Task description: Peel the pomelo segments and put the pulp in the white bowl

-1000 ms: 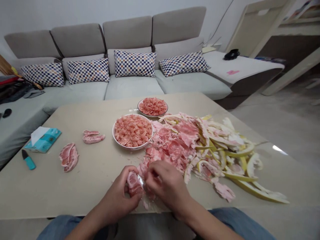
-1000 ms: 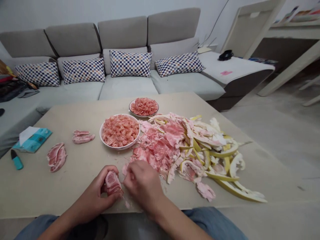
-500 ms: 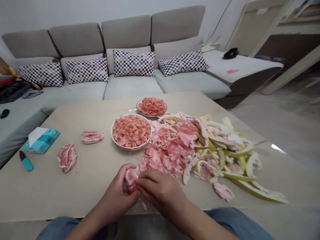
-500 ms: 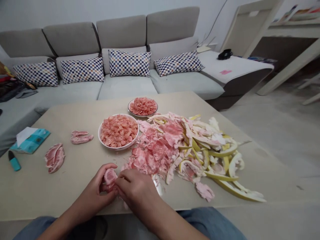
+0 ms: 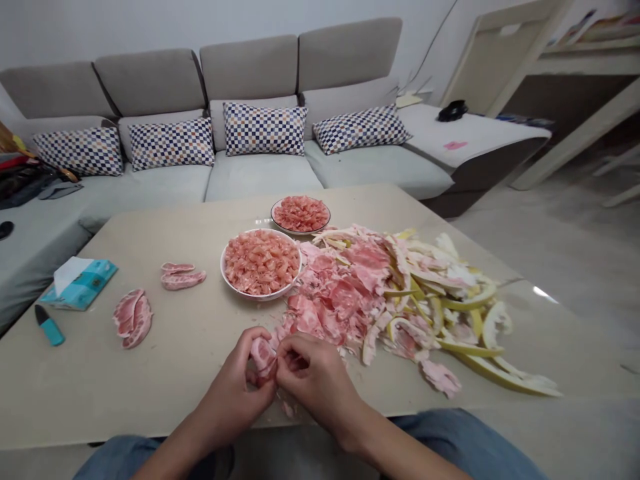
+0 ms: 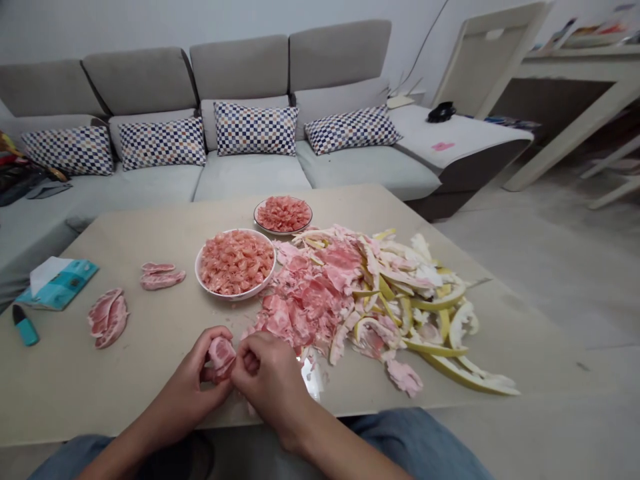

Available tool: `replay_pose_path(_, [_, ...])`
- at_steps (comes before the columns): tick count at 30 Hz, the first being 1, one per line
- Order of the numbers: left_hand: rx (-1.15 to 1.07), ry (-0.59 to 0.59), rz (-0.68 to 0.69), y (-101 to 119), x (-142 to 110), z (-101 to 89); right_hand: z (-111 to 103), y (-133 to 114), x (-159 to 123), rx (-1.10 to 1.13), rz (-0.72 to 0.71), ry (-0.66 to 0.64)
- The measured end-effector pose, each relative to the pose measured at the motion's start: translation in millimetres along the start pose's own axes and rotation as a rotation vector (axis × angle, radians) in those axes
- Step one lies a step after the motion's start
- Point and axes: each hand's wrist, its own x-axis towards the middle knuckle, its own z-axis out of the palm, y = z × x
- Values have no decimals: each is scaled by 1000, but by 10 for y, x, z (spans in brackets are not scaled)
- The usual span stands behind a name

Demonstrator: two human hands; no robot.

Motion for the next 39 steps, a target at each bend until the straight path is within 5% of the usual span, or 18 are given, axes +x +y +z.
replay_pose_path(6, [-133,22,-49,-94,28,-3,68,-12,94,392,412,-32])
replay_pose_path(10, [-221,41,-65,-114,9,-29,-31,129,222,583,539,-4])
replay_pose_path(18, [-306,79,-54,-71,30,-168,-218,92,260,733,467,-224])
replay_pose_path(24, [-299,128,-70,-116,53,-120,-223,47,200,518,391,-332])
replay_pose_path(39, [-279,144,-71,-151,114,-153,-158,-33,143,348,274,-251])
